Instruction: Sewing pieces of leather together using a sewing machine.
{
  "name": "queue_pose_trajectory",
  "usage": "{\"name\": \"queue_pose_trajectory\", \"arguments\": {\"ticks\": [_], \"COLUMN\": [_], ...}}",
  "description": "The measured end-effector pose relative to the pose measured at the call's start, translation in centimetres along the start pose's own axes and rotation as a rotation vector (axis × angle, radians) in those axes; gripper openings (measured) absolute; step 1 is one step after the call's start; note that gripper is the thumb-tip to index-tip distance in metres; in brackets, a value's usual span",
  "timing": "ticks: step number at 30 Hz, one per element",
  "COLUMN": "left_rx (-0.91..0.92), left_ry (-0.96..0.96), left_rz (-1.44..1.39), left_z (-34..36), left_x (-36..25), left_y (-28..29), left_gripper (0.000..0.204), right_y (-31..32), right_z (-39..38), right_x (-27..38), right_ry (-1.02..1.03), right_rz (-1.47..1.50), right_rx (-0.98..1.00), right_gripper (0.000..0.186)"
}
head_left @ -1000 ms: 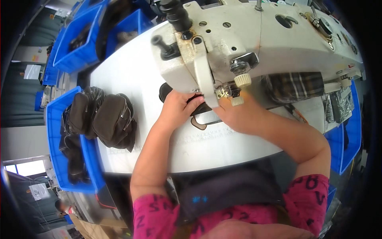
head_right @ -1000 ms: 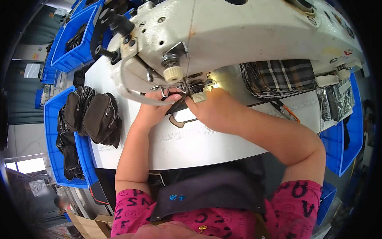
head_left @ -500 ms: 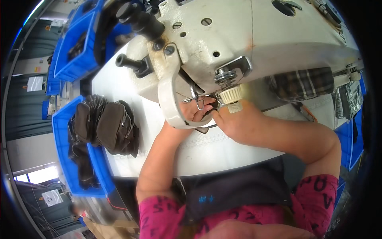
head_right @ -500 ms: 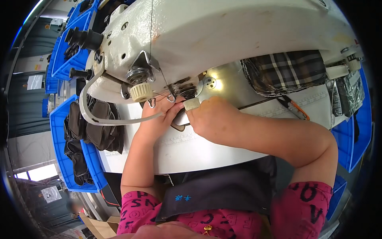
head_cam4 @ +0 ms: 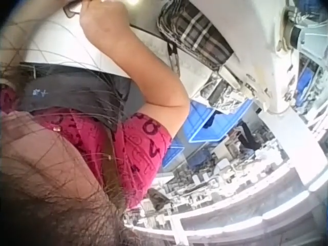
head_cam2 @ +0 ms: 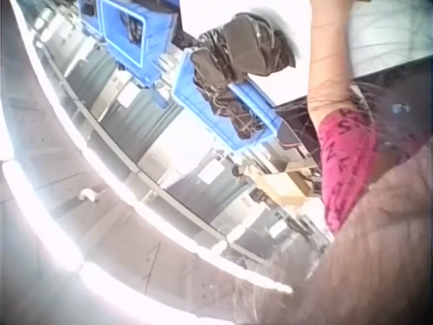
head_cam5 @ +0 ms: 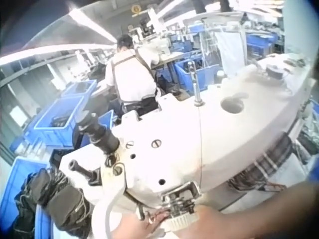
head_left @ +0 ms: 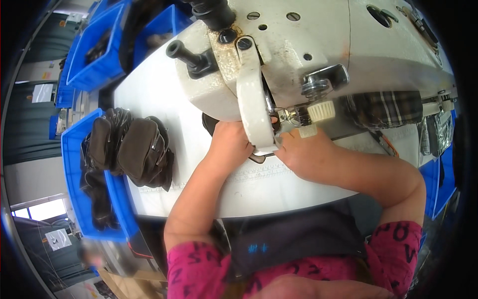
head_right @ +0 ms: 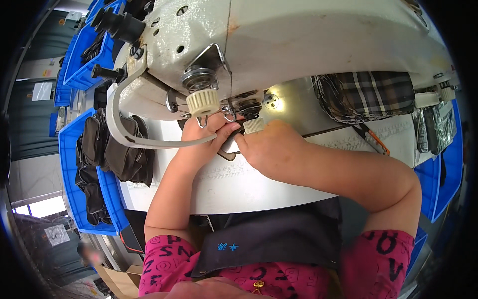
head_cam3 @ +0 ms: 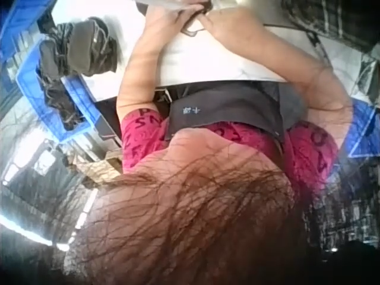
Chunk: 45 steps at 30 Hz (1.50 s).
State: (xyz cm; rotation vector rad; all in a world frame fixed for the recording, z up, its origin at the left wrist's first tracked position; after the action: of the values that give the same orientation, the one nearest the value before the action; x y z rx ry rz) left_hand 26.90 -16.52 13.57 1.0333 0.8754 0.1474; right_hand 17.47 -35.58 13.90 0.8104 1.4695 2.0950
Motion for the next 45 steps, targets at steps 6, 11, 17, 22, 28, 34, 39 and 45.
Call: {"name": "queue_pose_trajectory", "arguments": {"ticks": [6, 11, 17, 22, 28, 34, 39, 45], "left_rx": [0.0, -0.046, -0.118, -0.072, -0.104, -0.062, 0.01, -0.027], "left_ry": [0.023, 0.046, 0.043, 0.048, 0.029, 0.114, 0.228, 0.177], "left_rz": [0.163, 0.274, 0.327, 0.158, 0.273, 0.192, 0.125, 0.103], "left_z": [-0.5, -0.3, -0.3, -0.2, -0.4, -0.3, 0.0, 0.2], "left_x": [0.5, 0.2, 0.0, 0.0, 0.5, 1.5, 2.0, 1.6], "left_y": [-0.4, -0.7, -0.9, 0.3, -0.1, 0.3, 0.4, 0.1], "left_gripper": [0.013, 0.023, 0.023, 0.019, 0.018, 0.012, 0.013, 0.013], "right_y": [-1.0, -1.7, -1.9, -2.0, -1.9, -1.7, -1.9, -1.6], "right_z": [-0.1, -0.2, -0.3, -0.5, -0.3, -0.2, -0.3, -0.5], "right_x": [-0.4, -0.6, -1.0, -1.1, -0.9, -0.9, -1.3, -1.0], "right_ry": [0.018, -0.025, -0.028, -0.012, -0.019, -0.021, -0.029, 0.0], "right_rz": [0.017, -0.047, -0.082, -0.07, -0.122, -0.103, -0.249, -0.248], "right_rx": [-0.07, -0.051, -0.066, -0.13, -0.096, -0.093, -0.034, -0.035], "right_gripper": [0.023, 0.032, 0.044, 0.047, 0.053, 0.056, 0.055, 0.055]}}
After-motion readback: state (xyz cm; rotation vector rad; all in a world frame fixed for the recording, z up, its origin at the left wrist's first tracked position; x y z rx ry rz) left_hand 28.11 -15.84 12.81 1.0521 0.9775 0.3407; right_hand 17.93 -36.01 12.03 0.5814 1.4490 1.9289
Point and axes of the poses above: each hand's wrist, its own z-axis towards the middle knuckle, its own y-axis out of the back of the hand, x = y × z, the point moved 1 cm from there along z, towards the middle knuckle, and after that the axes turned 7 degrees about y, right-handed, at the moved point
